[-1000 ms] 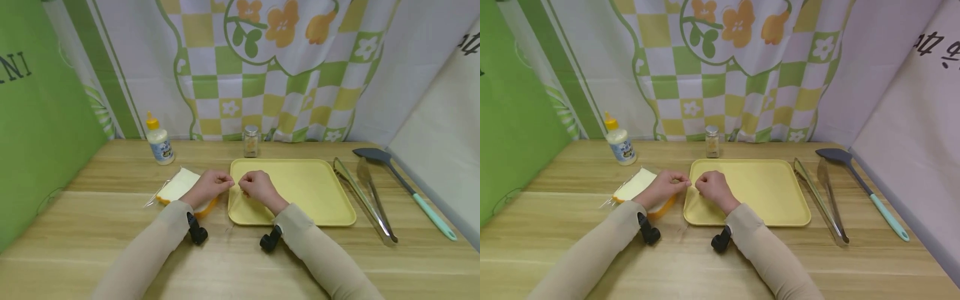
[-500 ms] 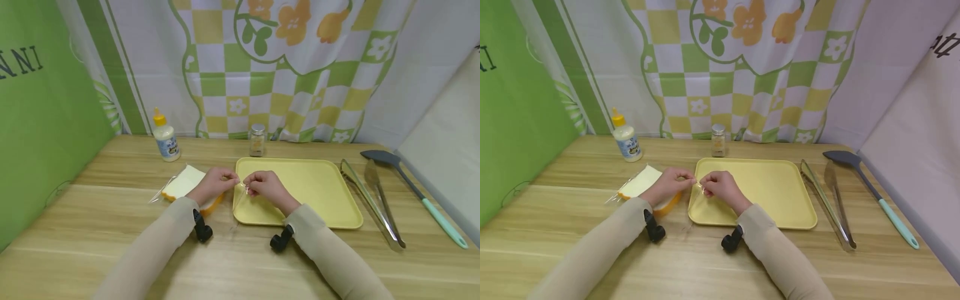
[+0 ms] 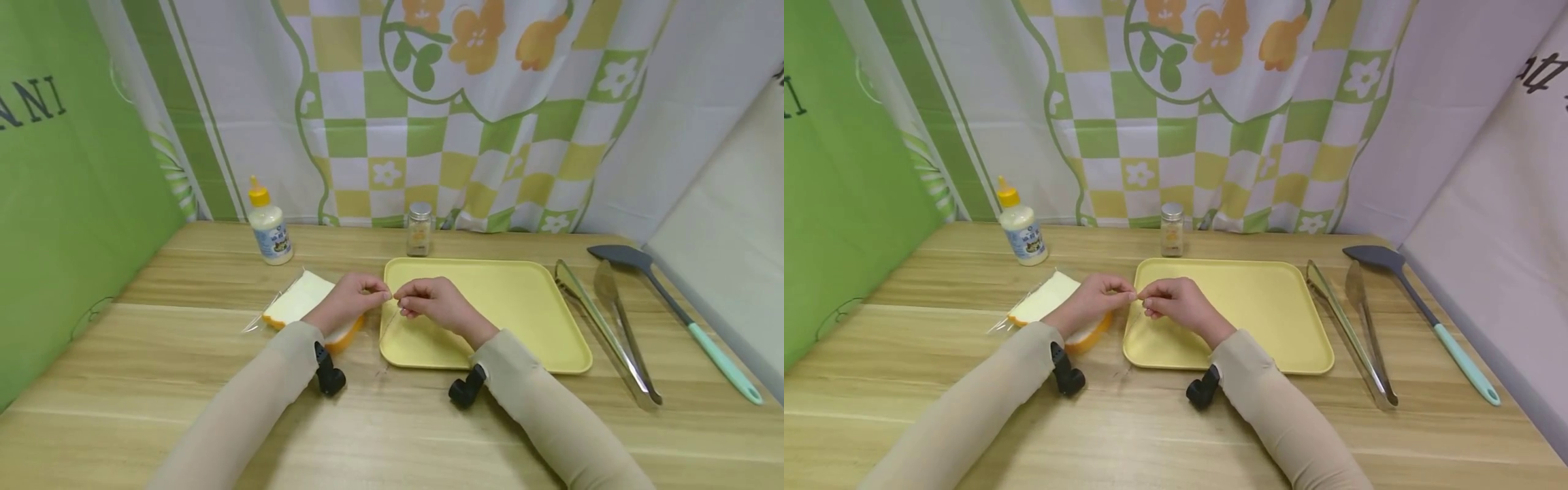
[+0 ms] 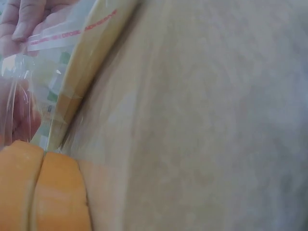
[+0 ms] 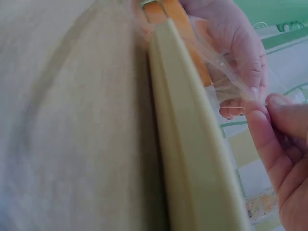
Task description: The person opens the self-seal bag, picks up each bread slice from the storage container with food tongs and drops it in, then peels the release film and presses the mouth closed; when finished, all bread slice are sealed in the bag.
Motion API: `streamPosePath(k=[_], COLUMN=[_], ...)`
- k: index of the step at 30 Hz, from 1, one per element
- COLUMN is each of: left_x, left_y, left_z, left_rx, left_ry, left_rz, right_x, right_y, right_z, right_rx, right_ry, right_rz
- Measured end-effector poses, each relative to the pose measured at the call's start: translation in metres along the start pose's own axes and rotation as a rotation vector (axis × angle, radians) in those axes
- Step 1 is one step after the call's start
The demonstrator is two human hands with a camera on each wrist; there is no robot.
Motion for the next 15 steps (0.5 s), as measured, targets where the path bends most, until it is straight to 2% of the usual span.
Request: streamPosePath(k=[5, 9, 15], left_x=[0.0, 0.0, -0.004], left_y=[0.0, 0.0, -0.015], left_z=[0.0, 0.0, 0.008], left_rx=[0.001, 0.003, -0.059], left_ry=[0.006, -0.012, -0.101], left_rz=[-0.008, -0.021, -0.139], right_x=[-0.001, -0.002, -0.021], right_y=[0.003, 0.004, -0.003], right_z=[0.009, 0.008, 0.02], right_rx=[-0.129, -0.216, -0.27], right_ry=[-0.066, -0.109, -0.067], right_rz=[-0.042, -0.041, -0.051])
Point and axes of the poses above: each hand's wrist, its own x-axis towards the middle knuckle, its own y-axis out of the palm, z = x × y, the point moved 4 cm from there along x, towards the middle knuckle, and after that the axes turned 1 degree about x, right-handed, at the moved point
